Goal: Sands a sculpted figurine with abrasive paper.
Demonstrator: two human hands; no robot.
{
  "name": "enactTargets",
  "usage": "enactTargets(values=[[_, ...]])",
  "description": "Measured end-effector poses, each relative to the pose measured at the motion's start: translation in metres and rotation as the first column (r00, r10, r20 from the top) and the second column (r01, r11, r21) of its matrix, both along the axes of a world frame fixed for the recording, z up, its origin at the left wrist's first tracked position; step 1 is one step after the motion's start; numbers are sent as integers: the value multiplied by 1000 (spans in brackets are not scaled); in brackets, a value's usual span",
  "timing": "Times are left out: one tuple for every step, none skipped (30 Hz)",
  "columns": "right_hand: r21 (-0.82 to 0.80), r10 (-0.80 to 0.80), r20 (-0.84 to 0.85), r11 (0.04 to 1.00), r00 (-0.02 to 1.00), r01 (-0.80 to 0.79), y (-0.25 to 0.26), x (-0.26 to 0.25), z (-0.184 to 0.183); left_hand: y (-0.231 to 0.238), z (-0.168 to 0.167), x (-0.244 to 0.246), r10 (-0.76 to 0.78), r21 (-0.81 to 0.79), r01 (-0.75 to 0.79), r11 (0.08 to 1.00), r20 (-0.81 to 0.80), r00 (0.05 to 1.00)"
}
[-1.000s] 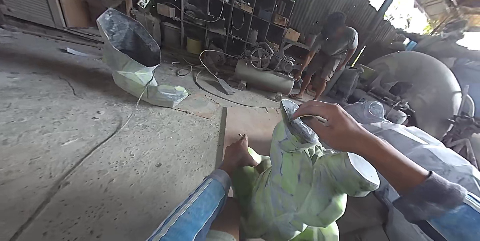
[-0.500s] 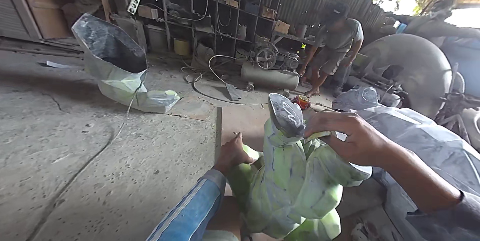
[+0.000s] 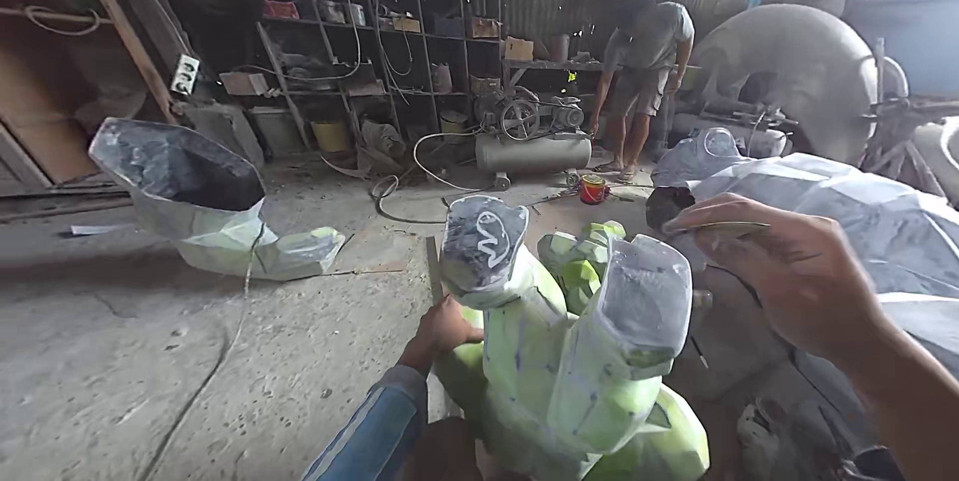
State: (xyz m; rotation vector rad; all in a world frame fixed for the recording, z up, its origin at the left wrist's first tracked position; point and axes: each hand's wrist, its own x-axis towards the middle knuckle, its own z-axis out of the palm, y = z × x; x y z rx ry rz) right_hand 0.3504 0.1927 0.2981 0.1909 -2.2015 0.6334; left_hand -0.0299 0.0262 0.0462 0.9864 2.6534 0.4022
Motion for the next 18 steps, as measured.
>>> enactTargets(values=[[7, 0, -26, 1000, 1000, 0, -3, 5, 1, -2, -3, -2, -15, -13, 15, 1000, -13, 1000], [26, -4, -50, 1000, 999, 5, -6, 10, 1, -5, -7, -4, -28, -4, 28, 1000, -29, 999], [41, -6, -68, 999, 998, 9, -8, 14, 0, -9, -8, -1, -33, 17, 33, 999, -27, 999], [55, -14, -82, 998, 997, 19, -9, 18, -2, -13, -6, 3, -21, 57, 22, 998, -6, 1000], [53, -5, -91, 999, 996, 9, -10, 21, -4, -18, -2, 11, 2, 121, -6, 993, 36, 999], [38, 9, -100, 999, 995, -5, -11, 25, -6, -25, 3, 18, 28, 167, -44, 985, 95, 995], [9, 20, -115, 1000, 993, -19, -13, 28, -9, -31, 8, 25, 53, 184, -81, 980, 150, 987], [-35, 26, -137, 999, 990, -31, -17, 31, -12, -36, 8, 28, 74, 203, -113, 973, 189, 979], [-91, 39, -165, 994, 986, -54, -22, 34, -16, -41, 4, 27, 99, 229, -146, 962, 205, 974], [-159, 51, -191, 984, 980, -82, -31, 37, -21, -46, -1, 26, 122, 254, -179, 951, 222, 967], [-233, 63, -213, 966, 975, -113, -42, 39, -26, -49, -6, 24, 134, 276, -198, 941, 233, 963], [-296, 83, -218, 944, 972, -147, -56, 40, -31, -52, -11, 22, 152, 289, -222, 931, 245, 958], [-352, 112, -210, 918, 971, -182, -72, 39, -36, -53, -14, 21, 162, 297, -234, 925, 249, 955], [-403, 151, -212, 887, 966, -227, -90, 37, -42, -52, -14, 20, 160, 293, -229, 929, 241, 957], [-447, 199, -220, 849, 955, -281, -109, 32, -50, -48, -11, 21, 141, 270, -198, 942, 216, 966], [-485, 243, -241, 809, 940, -333, -128, 25, -60, -45, -6, 23, 111, 242, -154, 958, 182, 977], [-518, 269, -263, 771, 926, -371, -147, 17, -70, -42, 2, 26, 81, 208, -109, 972, 141, 987], [-551, 276, -279, 738, 920, -389, -165, 7, -82, -38, 6, 29, 72, 207, -94, 974, 109, 991]])
